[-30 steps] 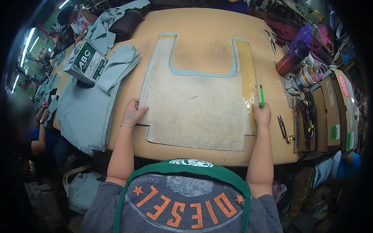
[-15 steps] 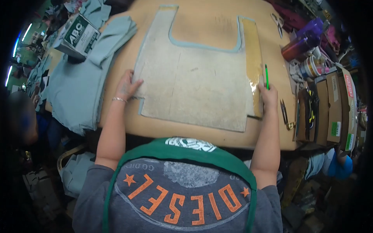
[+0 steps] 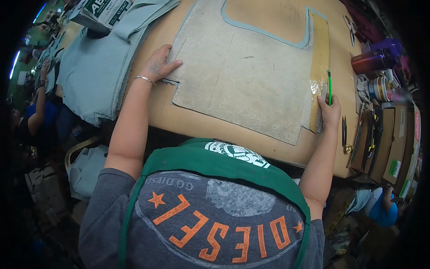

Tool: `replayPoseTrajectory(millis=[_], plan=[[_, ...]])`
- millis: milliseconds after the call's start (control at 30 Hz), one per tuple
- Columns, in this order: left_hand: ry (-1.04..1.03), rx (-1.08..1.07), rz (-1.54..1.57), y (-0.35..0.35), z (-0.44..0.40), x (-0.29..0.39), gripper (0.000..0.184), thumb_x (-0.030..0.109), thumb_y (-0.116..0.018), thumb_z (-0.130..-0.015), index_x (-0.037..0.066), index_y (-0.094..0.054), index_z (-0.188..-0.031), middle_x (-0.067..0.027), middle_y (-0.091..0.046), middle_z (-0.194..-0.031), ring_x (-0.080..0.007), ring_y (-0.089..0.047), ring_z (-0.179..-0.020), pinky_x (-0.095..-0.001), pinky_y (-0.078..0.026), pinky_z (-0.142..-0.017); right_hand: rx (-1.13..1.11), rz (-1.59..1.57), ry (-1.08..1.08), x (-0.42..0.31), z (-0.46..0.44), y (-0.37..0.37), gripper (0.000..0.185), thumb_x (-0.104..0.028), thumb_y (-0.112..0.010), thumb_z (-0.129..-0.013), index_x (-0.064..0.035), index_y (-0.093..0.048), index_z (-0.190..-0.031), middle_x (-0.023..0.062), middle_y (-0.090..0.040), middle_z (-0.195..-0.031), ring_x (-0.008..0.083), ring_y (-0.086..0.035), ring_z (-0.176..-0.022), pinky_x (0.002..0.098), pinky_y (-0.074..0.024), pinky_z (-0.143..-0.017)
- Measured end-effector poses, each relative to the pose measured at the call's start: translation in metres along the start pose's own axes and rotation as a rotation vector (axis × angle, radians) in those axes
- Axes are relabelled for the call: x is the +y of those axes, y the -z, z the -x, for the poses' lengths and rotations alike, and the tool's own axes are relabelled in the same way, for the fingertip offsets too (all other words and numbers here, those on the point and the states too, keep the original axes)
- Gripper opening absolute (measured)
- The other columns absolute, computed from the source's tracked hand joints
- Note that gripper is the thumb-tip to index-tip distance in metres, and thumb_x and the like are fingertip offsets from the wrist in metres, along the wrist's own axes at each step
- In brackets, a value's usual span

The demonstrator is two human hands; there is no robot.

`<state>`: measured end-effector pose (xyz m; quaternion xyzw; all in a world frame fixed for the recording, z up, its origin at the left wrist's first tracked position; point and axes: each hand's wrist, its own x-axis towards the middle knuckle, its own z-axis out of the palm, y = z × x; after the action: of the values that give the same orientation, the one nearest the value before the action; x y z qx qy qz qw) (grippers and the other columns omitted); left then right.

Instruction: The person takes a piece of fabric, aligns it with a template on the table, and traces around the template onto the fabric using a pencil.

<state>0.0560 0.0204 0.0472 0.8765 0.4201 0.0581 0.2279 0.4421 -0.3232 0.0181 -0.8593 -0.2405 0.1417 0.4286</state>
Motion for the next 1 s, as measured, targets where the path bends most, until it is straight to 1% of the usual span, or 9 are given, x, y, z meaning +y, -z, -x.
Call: replayPoseTrajectory(millis=[167, 267, 333, 367, 467, 567, 633, 733, 1000], plan=[[0.001, -0.005, 0.103, 0.006, 0.003, 0.003, 0.061, 0.034, -0.068, -0.067, 0.0, -0.044, -0.113, -0.0199, -0.05, -0.108, -0.0314, -0.05, -0.098, -0.0345, -0.04, -0.085, 0.0, -0.003, -0.04, 0.006, -0.003, 0.003, 0.028, -0.01, -0.066, -0.073, 0.0032, -0.053, -0.094, 0.0038, -0.055, -0.08, 0.011, -0.052, -0.074, 0.022, -0.0419, -0.068], [-0.13, 0.122, 0.185, -0.008, 0.0, -0.01, 0.059, 0.029, -0.071, -0.064, -0.002, -0.047, -0.108, -0.0196, -0.052, -0.103, -0.0305, -0.05, -0.095, -0.0345, -0.041, -0.084, 0.04, -0.182, -0.09, -0.004, 0.002, 0.003, 0.031, -0.007, -0.065, -0.072, 0.0028, -0.052, -0.098, 0.0044, -0.055, -0.083, 0.0115, -0.051, -0.076, 0.022, -0.0417, -0.068], [-0.191, 0.167, 0.181, -0.009, 0.0, -0.006, 0.055, 0.025, -0.073, -0.062, -0.003, -0.051, -0.103, -0.0189, -0.054, -0.098, -0.029, -0.051, -0.093, -0.034, -0.041, -0.082, 0.058, -0.157, -0.173, -0.009, 0.002, 0.002, 0.04, -0.006, -0.063, -0.074, 0.0041, -0.047, -0.109, 0.0046, -0.054, -0.086, 0.0129, -0.052, -0.078, 0.0231, -0.0419, -0.072], [-0.204, 0.094, 0.28, -0.022, -0.009, -0.025, 0.062, 0.028, -0.073, -0.065, -0.003, -0.045, -0.111, -0.0135, -0.052, -0.1, -0.0222, -0.051, -0.089, -0.0327, -0.041, -0.08, 0.057, -0.244, -0.148, -0.005, 0.004, 0.0, 0.038, -0.009, -0.066, -0.07, 0.003, -0.051, -0.102, 0.005, -0.054, -0.083, 0.0139, -0.051, -0.075, 0.0256, -0.0421, -0.068], [-0.218, 0.089, 0.279, -0.019, -0.009, -0.022, 0.059, 0.02, -0.072, -0.067, -0.003, -0.042, -0.112, -0.0122, -0.051, -0.098, -0.0196, -0.05, -0.087, -0.03, -0.041, -0.079, 0.1, -0.031, -0.099, -0.01, 0.007, -0.001, 0.036, -0.012, -0.069, -0.065, 0.0027, -0.055, -0.095, 0.0051, -0.054, -0.079, 0.0143, -0.051, -0.072, 0.0268, -0.0419, -0.066], [-0.13, 0.014, 0.348, -0.011, -0.008, -0.011, 0.052, 0.016, -0.07, -0.067, -0.005, -0.044, -0.108, -0.0079, -0.051, -0.084, -0.0135, -0.049, -0.072, -0.0244, -0.042, -0.064, 0.088, -0.056, -0.021, 0.001, 0.003, -0.002, 0.033, -0.014, -0.071, -0.063, 0.0015, -0.057, -0.088, 0.0051, -0.055, -0.071, 0.0148, -0.051, -0.066, 0.027, -0.042, -0.062], [-0.139, -0.02, 0.326, -0.009, -0.009, -0.012, 0.052, 0.017, -0.07, -0.068, -0.005, -0.044, -0.108, -0.0059, -0.051, -0.084, -0.0114, -0.048, -0.07, -0.0232, -0.042, -0.061, 0.082, -0.096, -0.036, 0.005, 0.001, -0.002, 0.032, -0.013, -0.072, -0.062, 0.0013, -0.056, -0.086, 0.0051, -0.054, -0.071, 0.0135, -0.051, -0.066, 0.0265, -0.0417, -0.061], [-0.148, -0.007, 0.3, -0.009, -0.009, -0.012, 0.053, 0.018, -0.071, -0.068, -0.004, -0.044, -0.108, -0.005, -0.051, -0.083, -0.0107, -0.047, -0.068, -0.023, -0.041, -0.06, 0.079, -0.098, -0.071, -0.006, 0.005, -0.002, 0.031, -0.012, -0.073, -0.061, 0.0024, -0.055, -0.083, 0.0047, -0.054, -0.07, 0.0123, -0.051, -0.066, 0.0264, -0.0415, -0.06], [-0.095, 0.001, 0.305, -0.011, -0.013, -0.009, 0.051, 0.018, -0.068, -0.071, -0.003, -0.043, -0.11, -0.0042, -0.051, -0.077, -0.011, -0.048, -0.065, -0.0234, -0.042, -0.059, 0.106, 0.258, -0.049, -0.012, 0.004, -0.005, 0.036, -0.026, -0.07, -0.065, -0.0011, -0.056, -0.086, 0.011, -0.057, -0.073, 0.0231, -0.055, -0.067, 0.0332, -0.0434, -0.063]])
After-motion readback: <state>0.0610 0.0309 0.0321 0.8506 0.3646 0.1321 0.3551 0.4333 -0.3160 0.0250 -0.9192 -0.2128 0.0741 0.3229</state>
